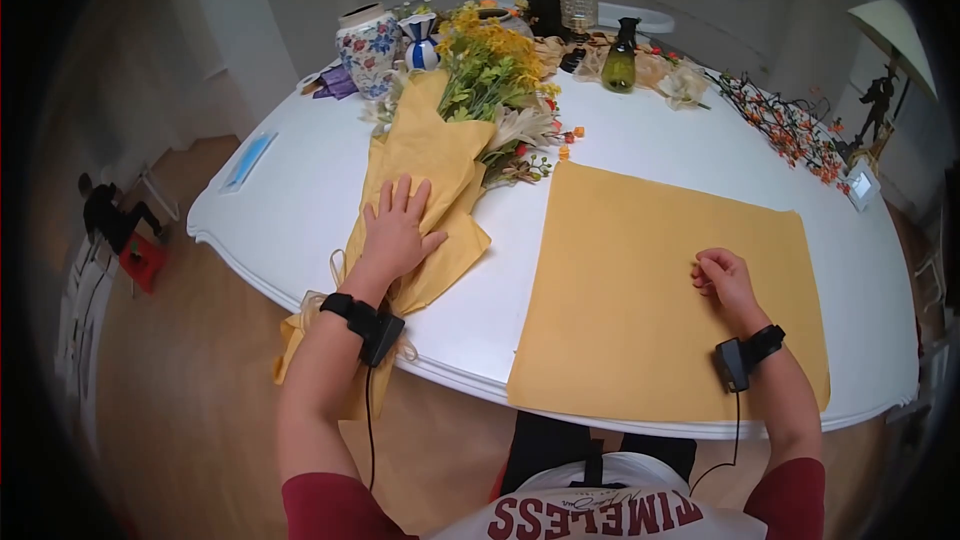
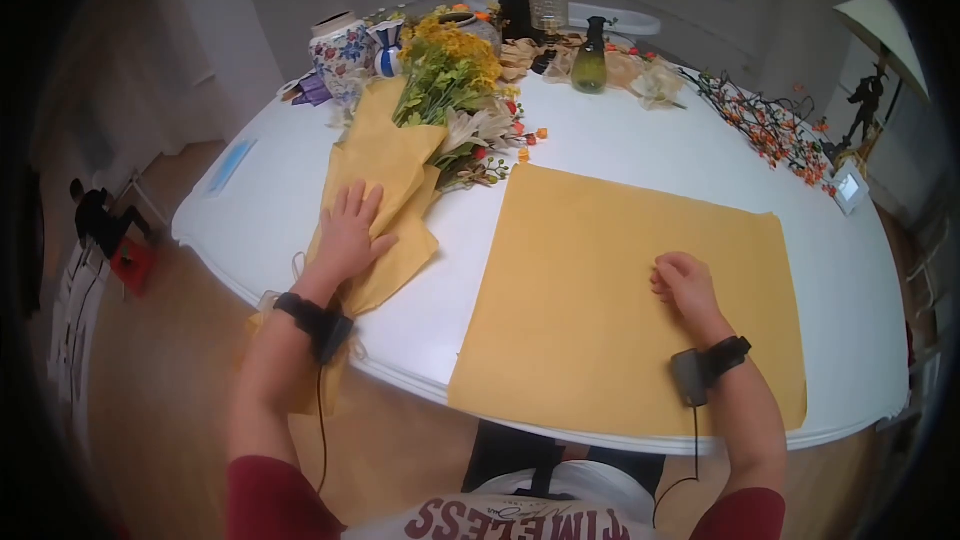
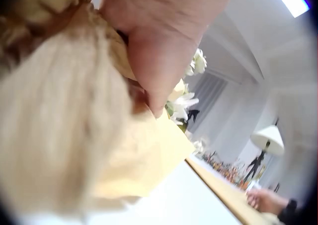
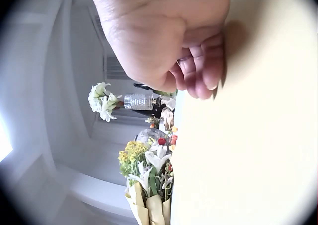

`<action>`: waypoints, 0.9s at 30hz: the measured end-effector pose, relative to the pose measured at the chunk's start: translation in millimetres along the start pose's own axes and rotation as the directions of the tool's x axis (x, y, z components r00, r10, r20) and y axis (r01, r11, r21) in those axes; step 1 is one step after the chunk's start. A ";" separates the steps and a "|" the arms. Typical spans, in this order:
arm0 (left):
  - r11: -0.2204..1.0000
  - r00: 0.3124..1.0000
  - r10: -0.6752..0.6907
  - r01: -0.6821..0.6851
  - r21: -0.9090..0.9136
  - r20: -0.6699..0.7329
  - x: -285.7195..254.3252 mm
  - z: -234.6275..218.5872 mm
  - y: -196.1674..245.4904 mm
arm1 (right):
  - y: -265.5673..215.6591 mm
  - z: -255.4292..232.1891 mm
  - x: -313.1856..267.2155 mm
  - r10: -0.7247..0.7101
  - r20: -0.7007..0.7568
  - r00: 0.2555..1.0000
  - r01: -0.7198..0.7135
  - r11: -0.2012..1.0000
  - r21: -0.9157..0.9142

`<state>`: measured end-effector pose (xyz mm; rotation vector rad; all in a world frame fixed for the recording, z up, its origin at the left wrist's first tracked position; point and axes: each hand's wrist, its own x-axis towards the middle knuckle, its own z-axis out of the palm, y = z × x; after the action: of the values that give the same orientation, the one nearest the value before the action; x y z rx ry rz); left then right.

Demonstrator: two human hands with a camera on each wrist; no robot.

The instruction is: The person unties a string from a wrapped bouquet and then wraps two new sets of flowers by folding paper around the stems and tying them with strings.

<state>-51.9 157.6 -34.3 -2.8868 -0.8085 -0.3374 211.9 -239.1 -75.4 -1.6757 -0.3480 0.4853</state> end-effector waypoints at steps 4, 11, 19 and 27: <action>0.999 1.000 -0.012 0.011 -0.045 -0.028 0.6 7.5 -4.9 | 5.0 -43.8 -66.8 -0.229 -0.060 0.971 0.195 0.915 -0.353; 0.981 0.999 0.030 -0.036 -0.191 -0.035 4.1 22.7 -19.3 | 33.2 -24.1 -154.4 -0.577 0.015 0.817 0.269 0.357 -0.895; 0.984 0.999 0.011 -0.020 -0.175 -0.050 4.3 31.8 -25.1 | 26.9 -17.4 -148.9 -0.587 -0.033 0.809 0.234 0.373 -0.898; 0.976 0.983 0.056 -0.091 -0.197 -0.177 1.7 33.7 -29.0 | 29.2 -20.1 -150.0 -0.609 -0.040 0.792 0.264 0.402 -0.877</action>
<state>-59.7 189.1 -64.7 -3.0106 -0.6717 -0.6867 91.1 -334.4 -84.0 -2.4409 -0.8358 -0.5428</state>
